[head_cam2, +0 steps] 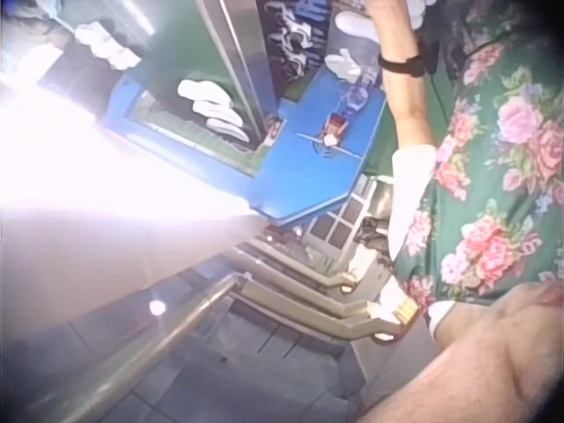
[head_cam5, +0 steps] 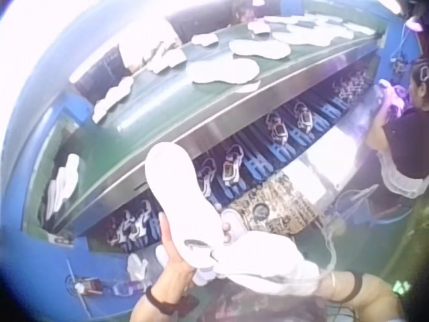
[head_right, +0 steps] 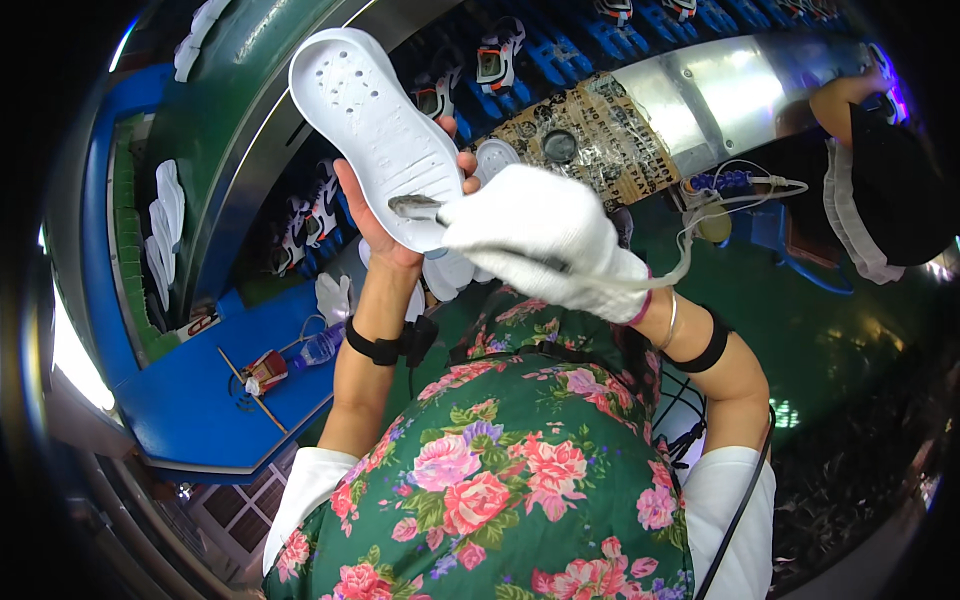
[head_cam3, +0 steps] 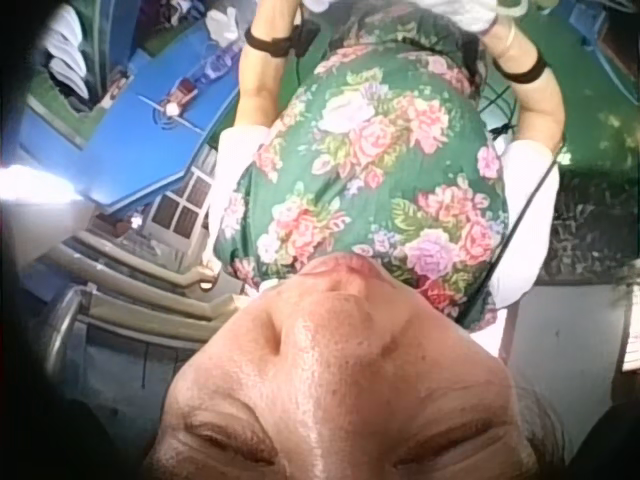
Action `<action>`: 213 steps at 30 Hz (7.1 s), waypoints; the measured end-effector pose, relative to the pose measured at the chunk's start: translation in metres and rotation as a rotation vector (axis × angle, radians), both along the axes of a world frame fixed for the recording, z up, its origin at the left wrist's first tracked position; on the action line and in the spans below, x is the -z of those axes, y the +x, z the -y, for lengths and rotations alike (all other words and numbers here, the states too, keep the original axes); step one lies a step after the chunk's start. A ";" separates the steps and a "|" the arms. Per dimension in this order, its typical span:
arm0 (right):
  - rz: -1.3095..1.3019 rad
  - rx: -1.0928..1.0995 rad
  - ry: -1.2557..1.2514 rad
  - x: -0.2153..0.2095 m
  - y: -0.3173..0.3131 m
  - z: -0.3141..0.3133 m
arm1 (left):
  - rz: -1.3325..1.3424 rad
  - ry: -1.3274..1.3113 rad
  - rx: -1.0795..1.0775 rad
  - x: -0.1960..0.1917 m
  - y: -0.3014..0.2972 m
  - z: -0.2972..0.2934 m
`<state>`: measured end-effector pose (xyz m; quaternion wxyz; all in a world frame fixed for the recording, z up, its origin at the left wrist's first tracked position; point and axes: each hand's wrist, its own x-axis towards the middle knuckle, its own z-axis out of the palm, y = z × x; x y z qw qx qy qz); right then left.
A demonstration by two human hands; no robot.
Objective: Apply adhesive or finishing liquid to the bottom of shoe soles using a brush.
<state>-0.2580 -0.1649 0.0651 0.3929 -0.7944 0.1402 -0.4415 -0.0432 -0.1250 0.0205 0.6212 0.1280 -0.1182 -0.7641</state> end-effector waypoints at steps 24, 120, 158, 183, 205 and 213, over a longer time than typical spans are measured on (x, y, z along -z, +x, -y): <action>-0.032 0.001 0.290 -0.008 -0.012 0.008 | 0.060 0.173 0.227 -0.013 0.011 0.012; 0.570 -0.055 1.385 0.031 -0.019 0.031 | 0.519 -0.041 -0.457 -0.059 0.080 -0.017; 0.014 0.185 -0.048 -0.053 0.031 0.014 | -0.268 -0.320 -0.079 -0.013 -0.044 -0.029; -0.032 -0.078 -0.264 -0.028 0.028 -0.015 | 0.100 -0.009 -0.153 0.000 -0.011 -0.021; 0.004 -0.286 -0.084 -0.013 0.019 -0.028 | 0.127 -0.037 -0.031 0.002 0.025 -0.007; -0.210 -0.260 -0.326 -0.009 0.018 -0.037 | 0.144 -0.075 0.208 0.003 0.025 -0.001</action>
